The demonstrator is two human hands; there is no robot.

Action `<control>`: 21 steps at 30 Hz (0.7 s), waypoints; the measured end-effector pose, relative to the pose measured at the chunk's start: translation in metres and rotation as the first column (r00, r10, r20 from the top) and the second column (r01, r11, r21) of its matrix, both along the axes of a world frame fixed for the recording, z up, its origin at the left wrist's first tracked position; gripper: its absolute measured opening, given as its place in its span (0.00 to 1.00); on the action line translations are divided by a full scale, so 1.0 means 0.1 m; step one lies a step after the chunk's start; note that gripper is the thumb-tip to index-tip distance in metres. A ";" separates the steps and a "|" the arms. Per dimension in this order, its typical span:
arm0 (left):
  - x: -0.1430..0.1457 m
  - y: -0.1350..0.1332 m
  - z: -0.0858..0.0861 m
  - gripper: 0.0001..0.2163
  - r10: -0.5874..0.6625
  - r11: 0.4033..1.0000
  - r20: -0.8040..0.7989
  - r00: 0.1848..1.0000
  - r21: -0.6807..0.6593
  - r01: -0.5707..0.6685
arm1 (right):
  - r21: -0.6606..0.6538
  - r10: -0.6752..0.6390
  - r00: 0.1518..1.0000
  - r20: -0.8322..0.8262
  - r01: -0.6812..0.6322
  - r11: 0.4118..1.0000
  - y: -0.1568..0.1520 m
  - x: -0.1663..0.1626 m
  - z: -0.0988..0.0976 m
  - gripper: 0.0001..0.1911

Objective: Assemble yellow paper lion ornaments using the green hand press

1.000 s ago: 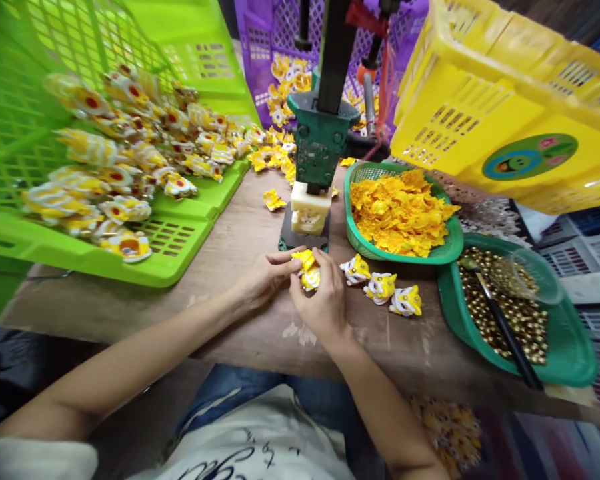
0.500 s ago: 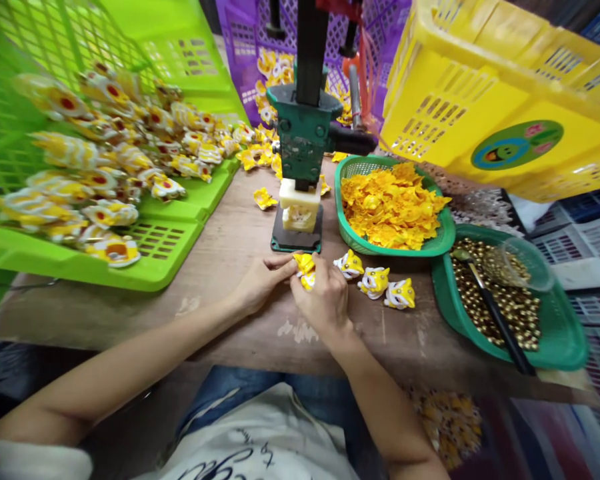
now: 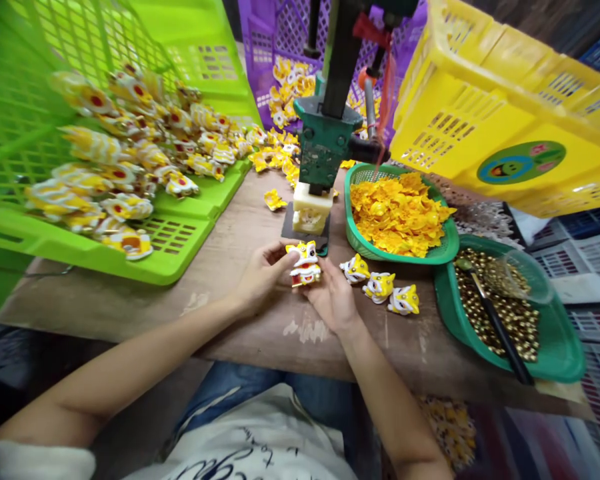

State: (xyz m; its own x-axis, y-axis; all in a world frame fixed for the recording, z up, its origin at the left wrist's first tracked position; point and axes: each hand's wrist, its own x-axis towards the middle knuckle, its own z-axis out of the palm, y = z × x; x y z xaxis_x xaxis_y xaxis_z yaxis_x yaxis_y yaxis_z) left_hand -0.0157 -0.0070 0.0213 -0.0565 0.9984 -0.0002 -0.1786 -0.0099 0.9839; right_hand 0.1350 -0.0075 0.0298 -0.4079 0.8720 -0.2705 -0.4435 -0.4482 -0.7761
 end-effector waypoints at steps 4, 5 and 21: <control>0.00 0.01 0.02 0.17 -0.008 0.996 0.175 0.985 -0.087 0.024 | 0.114 0.095 0.982 0.163 -0.114 0.987 -0.01 0.02 0.03 0.22; 0.00 0.02 0.02 0.17 -0.009 0.995 0.205 0.979 -0.092 0.029 | 0.149 0.091 0.973 0.211 -0.124 0.981 -0.01 0.03 0.04 0.23; -0.05 0.14 -0.12 0.23 -0.010 1.000 0.254 0.967 -0.025 0.017 | 0.863 -0.780 0.370 0.504 -0.238 0.445 0.21 -0.11 -0.07 0.29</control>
State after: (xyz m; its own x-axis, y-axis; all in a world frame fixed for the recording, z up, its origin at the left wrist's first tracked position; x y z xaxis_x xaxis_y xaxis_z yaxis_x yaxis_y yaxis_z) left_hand -0.0206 0.0068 0.0091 -0.0376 0.9985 -0.0397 -0.4223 0.0202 0.9062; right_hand 0.1239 0.0136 0.0228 -0.1157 0.8252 0.5528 0.6397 0.4877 -0.5941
